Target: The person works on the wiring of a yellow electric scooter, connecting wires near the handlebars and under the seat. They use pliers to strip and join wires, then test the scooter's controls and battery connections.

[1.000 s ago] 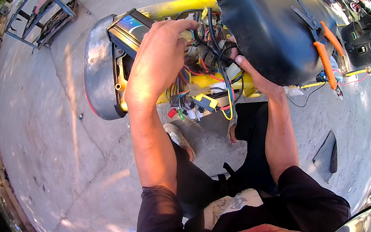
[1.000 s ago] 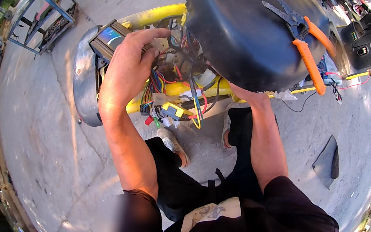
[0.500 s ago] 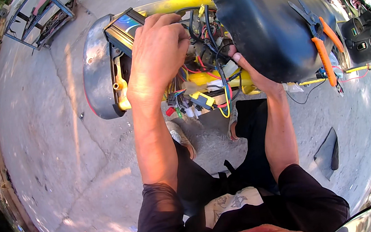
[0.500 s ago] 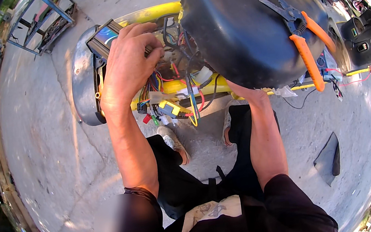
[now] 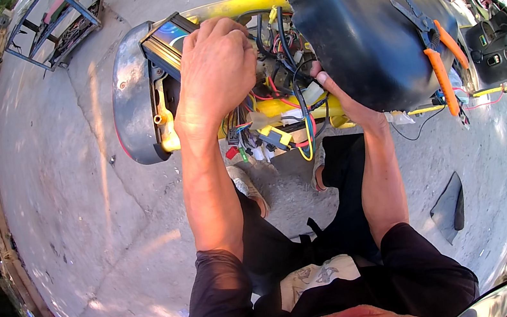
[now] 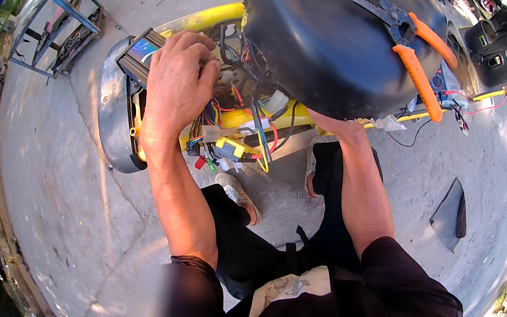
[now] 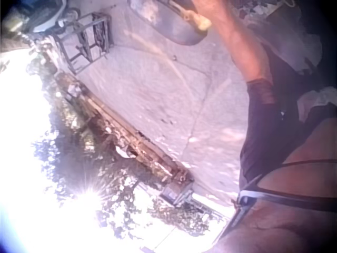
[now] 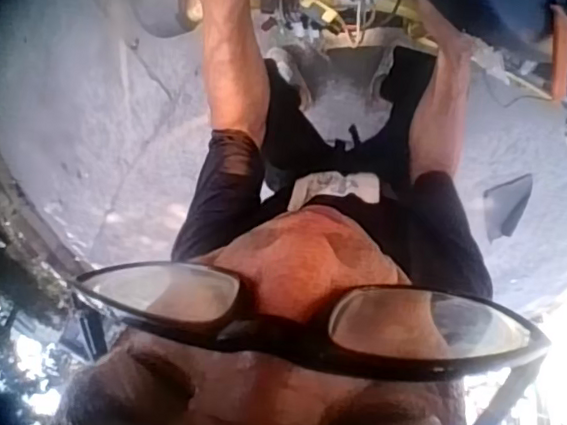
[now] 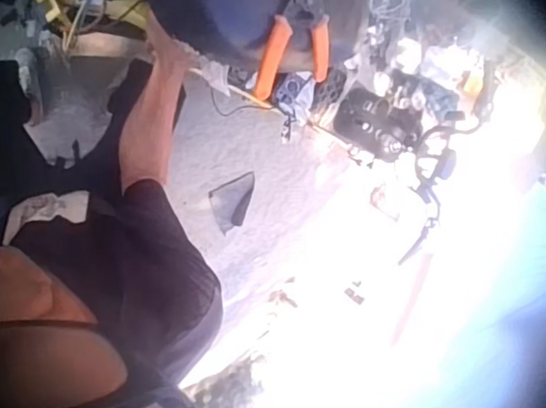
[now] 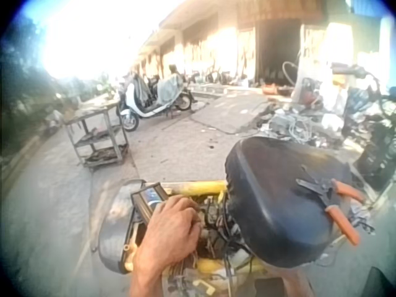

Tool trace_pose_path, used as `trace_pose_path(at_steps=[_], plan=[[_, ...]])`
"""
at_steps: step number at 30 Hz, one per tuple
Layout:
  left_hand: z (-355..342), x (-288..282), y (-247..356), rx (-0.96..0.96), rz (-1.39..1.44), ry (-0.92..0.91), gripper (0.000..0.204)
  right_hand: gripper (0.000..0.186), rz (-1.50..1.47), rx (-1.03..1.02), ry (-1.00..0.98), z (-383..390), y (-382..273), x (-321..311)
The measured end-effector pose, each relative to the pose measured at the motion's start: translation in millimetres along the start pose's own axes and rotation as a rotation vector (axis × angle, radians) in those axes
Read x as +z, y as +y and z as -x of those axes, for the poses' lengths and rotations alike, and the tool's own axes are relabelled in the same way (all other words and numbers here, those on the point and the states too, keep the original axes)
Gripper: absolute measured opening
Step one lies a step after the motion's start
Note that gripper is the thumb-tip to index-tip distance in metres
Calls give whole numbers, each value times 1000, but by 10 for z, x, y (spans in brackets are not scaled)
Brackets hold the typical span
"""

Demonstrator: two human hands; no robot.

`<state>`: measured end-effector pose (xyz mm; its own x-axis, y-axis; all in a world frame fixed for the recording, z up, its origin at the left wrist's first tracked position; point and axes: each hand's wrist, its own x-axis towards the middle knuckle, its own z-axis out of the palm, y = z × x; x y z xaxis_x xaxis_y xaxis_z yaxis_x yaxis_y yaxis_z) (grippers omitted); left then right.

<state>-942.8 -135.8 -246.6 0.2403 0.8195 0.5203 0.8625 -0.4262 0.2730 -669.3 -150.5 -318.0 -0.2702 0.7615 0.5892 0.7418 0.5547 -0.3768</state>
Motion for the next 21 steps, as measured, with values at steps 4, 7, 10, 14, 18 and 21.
trace_pose_path(at_steps=[4, 7, 10, 14, 18, 21], plan=[[3, -3, 8, -9, -41, 9, 16, 30, -3, -3, -1, -10, -16, 7], [6, -21, 13, -17, -44, -12, 15, 30, -3, -4, -1, -12, -16, 0], [7, -74, -31, -3, 106, -60, 14, 29, -4, -3, 0, -17, -9, 5], [11, -74, -56, -1, 113, -65, 14, 29, -3, -2, 1, -19, -8, 15], [10, -70, -52, -18, 96, -67, 13, 28, -2, 0, 2, -17, -11, 14], [14, -74, -48, -36, 92, -65, 13, 28, -5, -3, 0, -20, -15, 18]])
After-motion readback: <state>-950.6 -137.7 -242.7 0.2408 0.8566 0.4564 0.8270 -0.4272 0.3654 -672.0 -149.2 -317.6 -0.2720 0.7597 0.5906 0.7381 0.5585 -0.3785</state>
